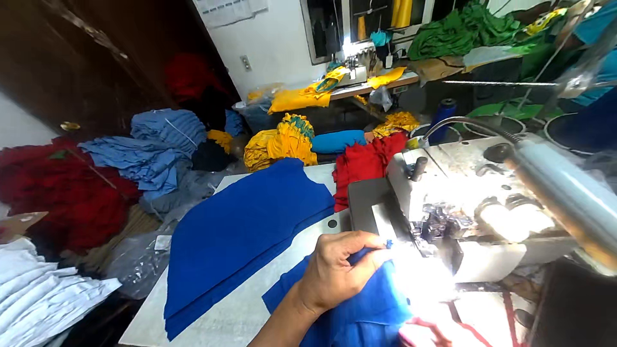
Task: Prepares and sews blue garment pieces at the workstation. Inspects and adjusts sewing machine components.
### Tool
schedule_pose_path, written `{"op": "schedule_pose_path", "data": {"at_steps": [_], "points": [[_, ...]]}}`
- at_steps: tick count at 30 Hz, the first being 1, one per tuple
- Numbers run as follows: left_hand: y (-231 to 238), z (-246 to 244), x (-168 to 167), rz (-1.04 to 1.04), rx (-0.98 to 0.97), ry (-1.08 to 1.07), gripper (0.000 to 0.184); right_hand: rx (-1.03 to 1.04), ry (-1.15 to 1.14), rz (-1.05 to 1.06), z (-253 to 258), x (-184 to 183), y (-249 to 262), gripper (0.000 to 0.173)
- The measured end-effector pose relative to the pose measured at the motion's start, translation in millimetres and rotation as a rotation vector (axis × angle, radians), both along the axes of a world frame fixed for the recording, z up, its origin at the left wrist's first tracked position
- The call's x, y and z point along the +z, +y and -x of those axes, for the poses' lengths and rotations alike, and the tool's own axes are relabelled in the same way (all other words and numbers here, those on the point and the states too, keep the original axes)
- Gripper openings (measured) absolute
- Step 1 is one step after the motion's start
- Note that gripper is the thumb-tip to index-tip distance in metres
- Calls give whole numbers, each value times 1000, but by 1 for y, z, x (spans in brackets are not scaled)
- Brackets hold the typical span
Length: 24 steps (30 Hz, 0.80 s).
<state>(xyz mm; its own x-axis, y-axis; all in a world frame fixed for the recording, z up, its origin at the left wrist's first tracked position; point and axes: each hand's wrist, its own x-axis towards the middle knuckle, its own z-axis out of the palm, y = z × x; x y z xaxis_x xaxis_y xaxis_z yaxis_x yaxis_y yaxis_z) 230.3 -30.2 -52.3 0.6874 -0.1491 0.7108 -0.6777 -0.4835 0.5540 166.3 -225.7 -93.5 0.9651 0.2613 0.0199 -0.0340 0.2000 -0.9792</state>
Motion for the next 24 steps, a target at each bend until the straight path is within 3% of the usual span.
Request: {"op": "schedule_pose_path", "data": {"at_steps": [6,11,14,17,24], "points": [[-9,2,-40,95,21,127,13,-53,121,-112,-7,-20,4,13],[-1,3,-38,-23,77,126,11,-122,41,-39,-9,-20,4,10],[0,5,-41,-3,90,123,11,-72,-85,27,-13,-33,0,6],[-3,8,-42,24,86,139,11,-73,-52,106,-13,-30,6,6],[4,20,-32,6,22,268,18,-115,-134,28,-9,-27,12,4]]}}
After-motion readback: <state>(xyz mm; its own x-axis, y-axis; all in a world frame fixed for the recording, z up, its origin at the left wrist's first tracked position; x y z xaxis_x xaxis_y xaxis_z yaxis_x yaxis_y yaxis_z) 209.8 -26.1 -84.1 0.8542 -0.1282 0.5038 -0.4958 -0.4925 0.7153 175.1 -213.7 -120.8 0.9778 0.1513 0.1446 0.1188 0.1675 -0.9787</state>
